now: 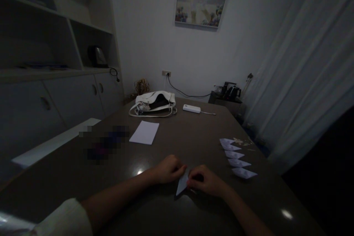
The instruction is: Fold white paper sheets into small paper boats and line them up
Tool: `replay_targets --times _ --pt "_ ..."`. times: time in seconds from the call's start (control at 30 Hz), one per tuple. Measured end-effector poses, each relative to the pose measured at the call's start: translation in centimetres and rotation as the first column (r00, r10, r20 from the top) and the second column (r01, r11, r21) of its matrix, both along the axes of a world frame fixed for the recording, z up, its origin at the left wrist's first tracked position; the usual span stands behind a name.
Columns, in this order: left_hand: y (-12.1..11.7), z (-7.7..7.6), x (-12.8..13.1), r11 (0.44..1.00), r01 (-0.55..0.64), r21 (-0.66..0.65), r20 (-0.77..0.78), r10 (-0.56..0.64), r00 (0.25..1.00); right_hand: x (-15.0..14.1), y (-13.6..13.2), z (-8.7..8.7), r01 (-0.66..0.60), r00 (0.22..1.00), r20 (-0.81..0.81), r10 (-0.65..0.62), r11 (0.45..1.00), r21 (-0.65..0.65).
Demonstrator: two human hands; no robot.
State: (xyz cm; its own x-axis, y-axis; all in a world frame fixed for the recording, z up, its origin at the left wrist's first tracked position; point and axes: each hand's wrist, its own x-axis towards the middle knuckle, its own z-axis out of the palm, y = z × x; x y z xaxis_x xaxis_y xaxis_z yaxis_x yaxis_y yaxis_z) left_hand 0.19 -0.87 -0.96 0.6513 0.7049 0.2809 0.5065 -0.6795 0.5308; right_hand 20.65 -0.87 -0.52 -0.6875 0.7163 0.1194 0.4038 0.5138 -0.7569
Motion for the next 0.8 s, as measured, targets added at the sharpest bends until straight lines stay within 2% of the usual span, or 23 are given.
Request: replay_targets --times 0.17,0.37,0.6,0.7,0.8 --pt "0.1 0.5 -0.4 0.996 -0.005 -0.093 0.036 0.008 0.999 -0.3 0.4 0.4 0.069 0.997 -0.033 -0.069 0.998 0.003" --pt "-0.2 0.8 0.0 0.994 0.003 -0.108 0.031 0.000 1.000 -0.4 0.9 0.3 0.141 0.985 -0.101 -0.137 0.990 0.027" --pt "-0.2 0.9 0.0 0.989 -0.005 -0.146 0.051 0.012 0.999 -0.4 0.7 0.0 0.148 0.980 -0.132 -0.148 0.989 -0.011" --pt "0.0 0.7 -0.2 0.986 0.020 -0.168 0.039 -0.013 0.999 -0.3 0.9 0.2 0.198 0.966 -0.170 -0.197 0.980 -0.012" --pt "0.1 0.6 -0.2 0.991 -0.007 -0.135 0.015 0.009 1.000 -0.2 1.1 0.3 0.262 0.946 -0.196 -0.257 0.965 0.004"
